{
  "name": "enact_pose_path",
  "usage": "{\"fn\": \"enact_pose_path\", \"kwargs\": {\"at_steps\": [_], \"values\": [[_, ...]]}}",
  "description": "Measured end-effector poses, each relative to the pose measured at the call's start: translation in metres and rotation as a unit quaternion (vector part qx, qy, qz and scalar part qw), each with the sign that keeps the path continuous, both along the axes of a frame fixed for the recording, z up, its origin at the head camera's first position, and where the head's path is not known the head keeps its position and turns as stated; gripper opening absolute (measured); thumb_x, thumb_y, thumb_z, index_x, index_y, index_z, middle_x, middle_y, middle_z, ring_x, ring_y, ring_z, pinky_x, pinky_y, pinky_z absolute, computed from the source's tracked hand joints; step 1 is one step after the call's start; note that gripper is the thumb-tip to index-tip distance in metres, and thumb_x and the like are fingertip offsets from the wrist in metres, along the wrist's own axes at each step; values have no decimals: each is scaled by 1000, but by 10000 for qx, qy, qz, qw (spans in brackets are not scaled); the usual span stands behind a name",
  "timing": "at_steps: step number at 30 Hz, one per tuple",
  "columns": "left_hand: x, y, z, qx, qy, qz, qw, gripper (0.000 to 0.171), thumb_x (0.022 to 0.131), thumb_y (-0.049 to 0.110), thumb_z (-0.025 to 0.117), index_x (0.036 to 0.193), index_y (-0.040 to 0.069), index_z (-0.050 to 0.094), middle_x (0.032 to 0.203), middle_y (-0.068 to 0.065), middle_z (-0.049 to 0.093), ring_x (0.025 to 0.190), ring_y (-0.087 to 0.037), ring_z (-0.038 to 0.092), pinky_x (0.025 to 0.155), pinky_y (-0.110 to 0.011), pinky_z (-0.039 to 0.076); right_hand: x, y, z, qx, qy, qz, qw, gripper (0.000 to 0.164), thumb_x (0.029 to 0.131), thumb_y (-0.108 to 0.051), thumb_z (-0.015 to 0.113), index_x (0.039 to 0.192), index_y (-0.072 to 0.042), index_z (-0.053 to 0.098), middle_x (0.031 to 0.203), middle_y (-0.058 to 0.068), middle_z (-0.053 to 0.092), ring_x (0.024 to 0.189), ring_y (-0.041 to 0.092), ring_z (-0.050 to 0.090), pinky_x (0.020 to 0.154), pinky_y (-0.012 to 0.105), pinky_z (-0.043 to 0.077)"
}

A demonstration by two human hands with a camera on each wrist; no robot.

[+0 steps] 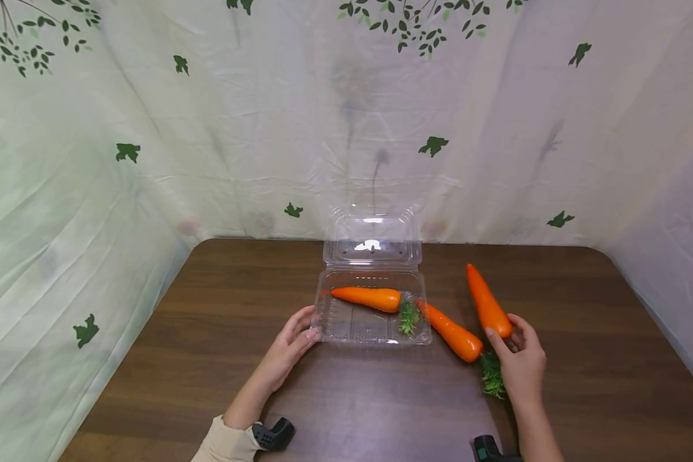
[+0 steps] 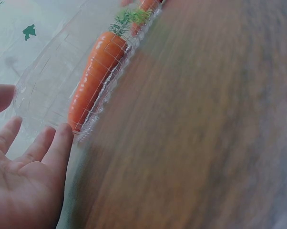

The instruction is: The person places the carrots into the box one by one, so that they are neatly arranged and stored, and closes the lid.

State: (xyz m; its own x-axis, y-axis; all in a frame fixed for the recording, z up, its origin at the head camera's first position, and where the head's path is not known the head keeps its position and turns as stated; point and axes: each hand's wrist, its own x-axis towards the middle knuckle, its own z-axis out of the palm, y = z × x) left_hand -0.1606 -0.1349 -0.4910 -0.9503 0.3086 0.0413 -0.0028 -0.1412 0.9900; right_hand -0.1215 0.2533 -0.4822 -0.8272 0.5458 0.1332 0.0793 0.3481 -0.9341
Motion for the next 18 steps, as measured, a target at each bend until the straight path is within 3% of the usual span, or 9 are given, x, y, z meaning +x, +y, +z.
{"fn": "enact_pose_path", "kwargs": {"at_steps": [3,8,13,18], "values": [[0,0,0,-3,18,27,10000,50,92,7,50,137,7,29,133,-23,34,110,-35,44,88,-25,40,0,-1,3,-371,469,-105,9982,46,79,-7,68,122,-5,52,102,-6,56,80,-4,55,59,8,43],[0,0,-2,16,97,4,10000,51,91,6,50,137,6,28,133,-24,33,109,-33,45,88,-26,41,0,-2,8,-1001,945,-104,9904,45,78,0,67,120,-5,53,111,1,52,79,-3,58,54,9,42],[-1,0,-3,22,53,19,10000,50,91,7,51,137,8,30,133,-23,34,109,-33,45,88,-26,41,1,-5,14,-1702,1424,171,9749,46,77,7,64,120,0,52,111,6,51,73,4,61,53,15,48],[-1,0,-2,52,38,6,10000,50,91,6,50,137,8,30,133,-23,34,110,-36,44,88,-26,41,3,-7,21,-1874,2010,486,9603,44,76,14,61,118,3,52,110,9,51,78,9,60,45,20,47]]}}
